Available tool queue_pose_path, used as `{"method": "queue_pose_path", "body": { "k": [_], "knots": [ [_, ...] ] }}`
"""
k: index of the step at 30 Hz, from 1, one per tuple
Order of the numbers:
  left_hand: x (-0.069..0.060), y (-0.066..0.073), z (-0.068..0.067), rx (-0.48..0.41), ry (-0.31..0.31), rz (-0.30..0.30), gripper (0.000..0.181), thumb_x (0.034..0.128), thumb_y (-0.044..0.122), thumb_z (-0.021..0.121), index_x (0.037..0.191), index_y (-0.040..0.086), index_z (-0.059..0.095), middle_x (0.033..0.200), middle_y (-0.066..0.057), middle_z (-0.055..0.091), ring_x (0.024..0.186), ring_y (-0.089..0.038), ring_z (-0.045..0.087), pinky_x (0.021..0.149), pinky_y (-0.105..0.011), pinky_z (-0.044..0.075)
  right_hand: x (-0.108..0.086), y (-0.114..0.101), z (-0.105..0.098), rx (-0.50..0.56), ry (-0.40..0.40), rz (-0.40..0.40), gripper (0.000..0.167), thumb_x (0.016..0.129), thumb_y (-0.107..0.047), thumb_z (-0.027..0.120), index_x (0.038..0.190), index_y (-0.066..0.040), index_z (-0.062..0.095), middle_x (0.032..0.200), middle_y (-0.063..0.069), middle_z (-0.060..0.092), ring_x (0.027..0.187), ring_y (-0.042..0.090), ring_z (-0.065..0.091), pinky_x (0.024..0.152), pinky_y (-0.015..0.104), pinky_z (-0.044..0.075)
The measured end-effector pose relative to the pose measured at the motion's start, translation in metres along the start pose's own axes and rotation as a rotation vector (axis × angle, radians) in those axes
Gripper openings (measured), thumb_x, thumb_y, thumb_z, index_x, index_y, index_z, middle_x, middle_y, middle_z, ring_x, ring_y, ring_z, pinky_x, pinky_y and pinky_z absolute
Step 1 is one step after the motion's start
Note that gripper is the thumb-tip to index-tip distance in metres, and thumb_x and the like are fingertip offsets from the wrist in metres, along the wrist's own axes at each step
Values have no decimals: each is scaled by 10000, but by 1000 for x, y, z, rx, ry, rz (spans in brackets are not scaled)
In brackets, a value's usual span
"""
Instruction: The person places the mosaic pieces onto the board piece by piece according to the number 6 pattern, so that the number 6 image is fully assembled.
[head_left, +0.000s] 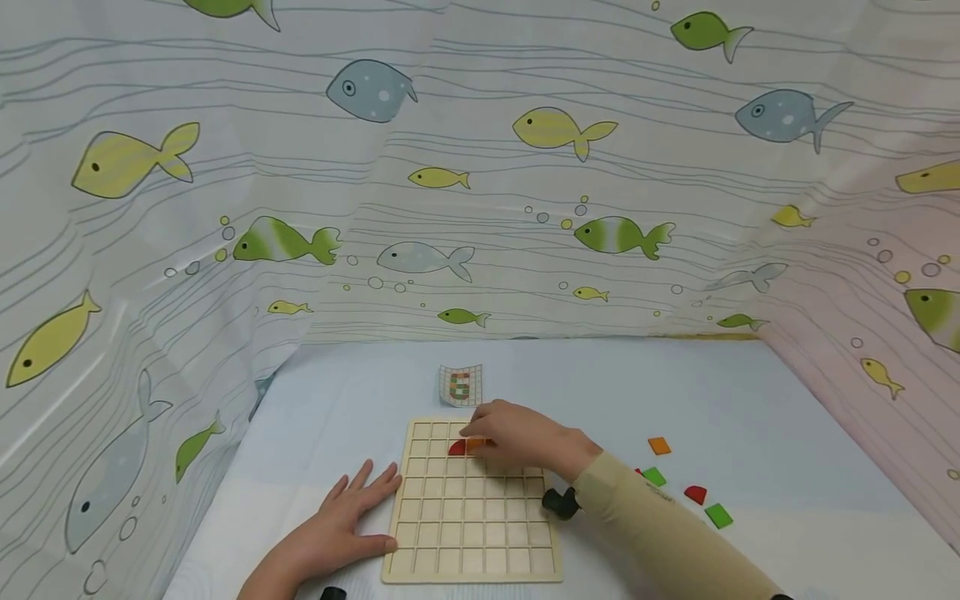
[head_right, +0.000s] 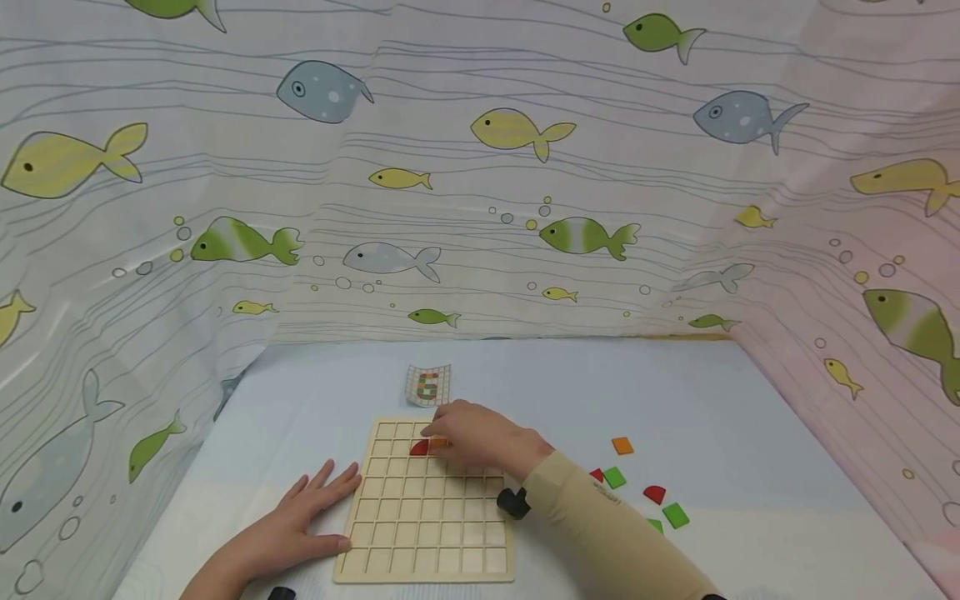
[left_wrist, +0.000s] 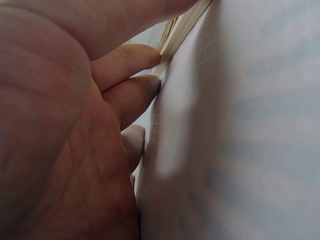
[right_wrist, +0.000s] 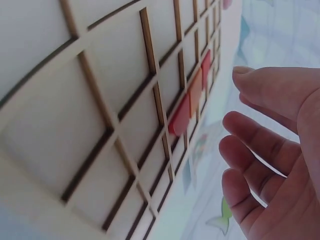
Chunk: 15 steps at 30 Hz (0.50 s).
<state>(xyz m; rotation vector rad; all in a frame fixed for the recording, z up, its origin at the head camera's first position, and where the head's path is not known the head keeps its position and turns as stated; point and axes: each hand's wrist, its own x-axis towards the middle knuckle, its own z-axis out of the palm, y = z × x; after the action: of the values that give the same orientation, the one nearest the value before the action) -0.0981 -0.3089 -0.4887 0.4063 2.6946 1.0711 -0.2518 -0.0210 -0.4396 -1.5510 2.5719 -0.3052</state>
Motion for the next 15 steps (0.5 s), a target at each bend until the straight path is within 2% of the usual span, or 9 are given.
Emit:
{"method": "queue_pose_path", "body": {
  "k": [7, 15],
  "knots": [
    [1, -2, 0, 15, -2, -13, 875, 809, 513, 755, 1497, 75, 439, 1589, -86, 300, 1476, -436, 34, 1119, -656, -43, -23, 8, -7, 56, 27, 95, 338, 962, -250, 661, 1286, -156, 684, 1226, -39, 634, 1147, 146, 565, 960, 288, 492],
    [1, -2, 0, 13, -2, -7, 869, 811, 507, 756, 1496, 73, 441, 1589, -89, 299, 1475, -438, 25, 1115, -664, -46, -57, 21, -8, 54, 83, 132, 346, 942, -241, 691, 1270, -133, 691, 1198, -4, 641, 1104, 163, 586, 902, 315, 524]
  ]
}}
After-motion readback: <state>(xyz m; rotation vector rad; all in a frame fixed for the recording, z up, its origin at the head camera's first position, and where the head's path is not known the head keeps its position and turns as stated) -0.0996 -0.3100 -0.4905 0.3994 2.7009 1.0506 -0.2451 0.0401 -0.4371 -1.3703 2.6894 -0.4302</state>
